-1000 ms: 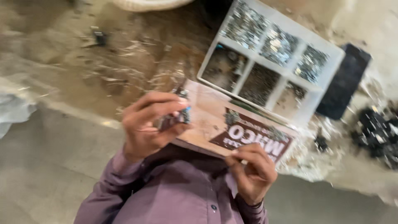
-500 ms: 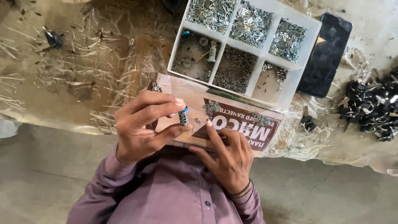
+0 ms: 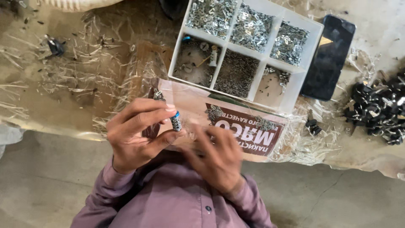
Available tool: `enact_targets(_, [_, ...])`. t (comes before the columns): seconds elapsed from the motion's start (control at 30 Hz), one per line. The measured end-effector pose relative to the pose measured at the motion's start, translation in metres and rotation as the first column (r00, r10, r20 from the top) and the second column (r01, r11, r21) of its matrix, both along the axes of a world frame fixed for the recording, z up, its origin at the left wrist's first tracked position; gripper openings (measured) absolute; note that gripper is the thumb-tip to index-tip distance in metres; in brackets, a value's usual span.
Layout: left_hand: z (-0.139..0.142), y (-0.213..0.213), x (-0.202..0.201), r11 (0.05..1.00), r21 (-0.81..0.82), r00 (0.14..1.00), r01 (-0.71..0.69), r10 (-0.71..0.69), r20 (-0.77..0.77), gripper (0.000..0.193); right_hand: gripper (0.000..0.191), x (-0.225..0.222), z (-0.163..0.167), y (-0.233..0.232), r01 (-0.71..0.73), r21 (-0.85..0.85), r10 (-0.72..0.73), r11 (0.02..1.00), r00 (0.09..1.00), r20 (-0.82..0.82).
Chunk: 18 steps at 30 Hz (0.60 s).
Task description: The person picks small metal fitting parts from a compartment box and from piles on the table, fits the components together by hand, and places the finished assemblies into a plastic basket, repeating the assembly cycle.
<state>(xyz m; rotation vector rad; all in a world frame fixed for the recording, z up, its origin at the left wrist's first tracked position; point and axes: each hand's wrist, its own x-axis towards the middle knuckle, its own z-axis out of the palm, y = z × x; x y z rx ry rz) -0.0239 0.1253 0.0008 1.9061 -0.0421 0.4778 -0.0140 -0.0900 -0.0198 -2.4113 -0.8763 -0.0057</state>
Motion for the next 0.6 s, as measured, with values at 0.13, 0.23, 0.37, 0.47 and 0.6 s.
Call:
enact_targets(0.13, [-0.005, 0.000, 0.002, 0.999, -0.044, 0.998, -0.009, 0.006, -0.055, 0.041, 0.063, -0.002, 0.007, -0.028, 0.136, -0.054, -0.138, 0.989, 0.990, -0.021])
enact_targets(0.23, [-0.008, -0.008, 0.006, 0.999, -0.040, 0.998, 0.035, -0.037, -0.051, 0.041, 0.067, -0.007, 0.008, -0.033, 0.121, -0.099, -0.124, 0.988, 0.992, -0.024])
enact_targets(0.37, [-0.003, -0.024, 0.010, 0.996, 0.007, 0.996, 0.094, -0.094, -0.005, 0.041, 0.054, -0.006, 0.004, -0.049, 0.050, -0.107, -0.052, 0.993, 0.998, -0.019])
enact_targets(0.47, [0.001, -0.037, 0.010, 0.992, -0.015, 0.991, 0.125, -0.126, -0.052, 0.040, 0.037, 0.004, -0.003, -0.081, -0.257, 0.056, 0.254, 0.965, 0.966, 0.054])
enact_targets(0.6, [-0.003, -0.060, 0.015, 0.967, -0.061, 0.968, 0.247, -0.249, -0.026, 0.041, 0.011, -0.007, -0.011, -0.096, -0.040, 0.586, 0.166, 0.809, 0.972, -0.163])
